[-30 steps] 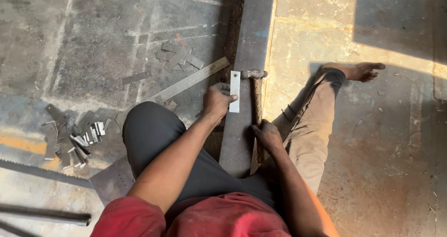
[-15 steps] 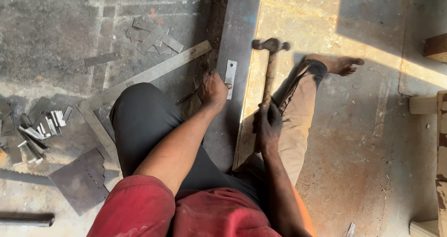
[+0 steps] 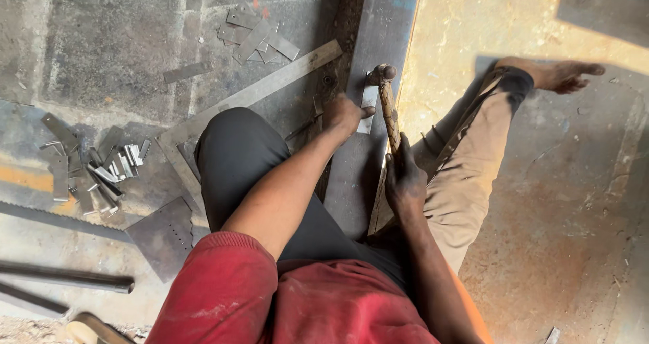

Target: The person sits on the floor and repeatedly hammers small metal brackets onto a long steel beam. They pick up each bracket, position it on the beam, and strike it with a hammer to secure it in place.

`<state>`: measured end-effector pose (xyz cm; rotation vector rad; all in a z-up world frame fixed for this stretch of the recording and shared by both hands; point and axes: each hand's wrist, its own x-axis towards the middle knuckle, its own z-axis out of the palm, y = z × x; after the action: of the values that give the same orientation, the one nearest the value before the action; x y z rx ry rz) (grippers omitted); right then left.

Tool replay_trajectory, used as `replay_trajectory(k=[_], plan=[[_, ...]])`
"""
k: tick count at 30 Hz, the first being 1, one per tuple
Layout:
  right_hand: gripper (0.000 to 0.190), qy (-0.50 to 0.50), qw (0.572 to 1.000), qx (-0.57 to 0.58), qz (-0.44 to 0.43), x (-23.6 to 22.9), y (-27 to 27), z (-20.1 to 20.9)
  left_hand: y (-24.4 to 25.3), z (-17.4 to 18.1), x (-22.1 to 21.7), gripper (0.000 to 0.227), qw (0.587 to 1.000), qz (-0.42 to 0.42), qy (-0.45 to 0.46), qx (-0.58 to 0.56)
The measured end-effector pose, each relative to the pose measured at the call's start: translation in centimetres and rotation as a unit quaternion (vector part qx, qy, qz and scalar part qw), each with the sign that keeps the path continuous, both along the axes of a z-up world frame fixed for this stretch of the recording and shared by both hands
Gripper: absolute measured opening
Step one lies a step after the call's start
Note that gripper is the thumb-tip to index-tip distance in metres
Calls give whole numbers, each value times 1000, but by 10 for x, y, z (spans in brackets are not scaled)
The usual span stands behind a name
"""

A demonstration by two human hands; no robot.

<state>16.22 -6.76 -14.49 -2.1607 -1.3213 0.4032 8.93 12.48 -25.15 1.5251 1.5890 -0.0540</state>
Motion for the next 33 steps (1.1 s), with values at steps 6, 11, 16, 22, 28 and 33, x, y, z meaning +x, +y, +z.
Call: replay_trajectory(k=[6, 11, 16, 22, 28, 33], plan=[[51, 150, 975, 163, -23, -4, -27, 35, -4, -33, 3, 91, 998, -38, -5, 39], [19, 185, 913, 362, 24, -9, -24, 51, 5, -29, -2, 85, 999, -7, -32, 17], [51, 75, 993, 73, -46, -3, -1, 2, -1, -20, -1, 86, 996, 10, -35, -78], [53, 65, 993, -12, -97, -1, -6, -13, -1, -14, 0, 92, 1000, -14, -4, -8], [53, 86, 986, -75, -124, -1, 3, -3, -11, 22, -12, 69, 991, 73, -33, 112], [53, 79, 990, -47, -111, 0, -3, -8, -15, 50, -28, 49, 990, 17, -12, 143]])
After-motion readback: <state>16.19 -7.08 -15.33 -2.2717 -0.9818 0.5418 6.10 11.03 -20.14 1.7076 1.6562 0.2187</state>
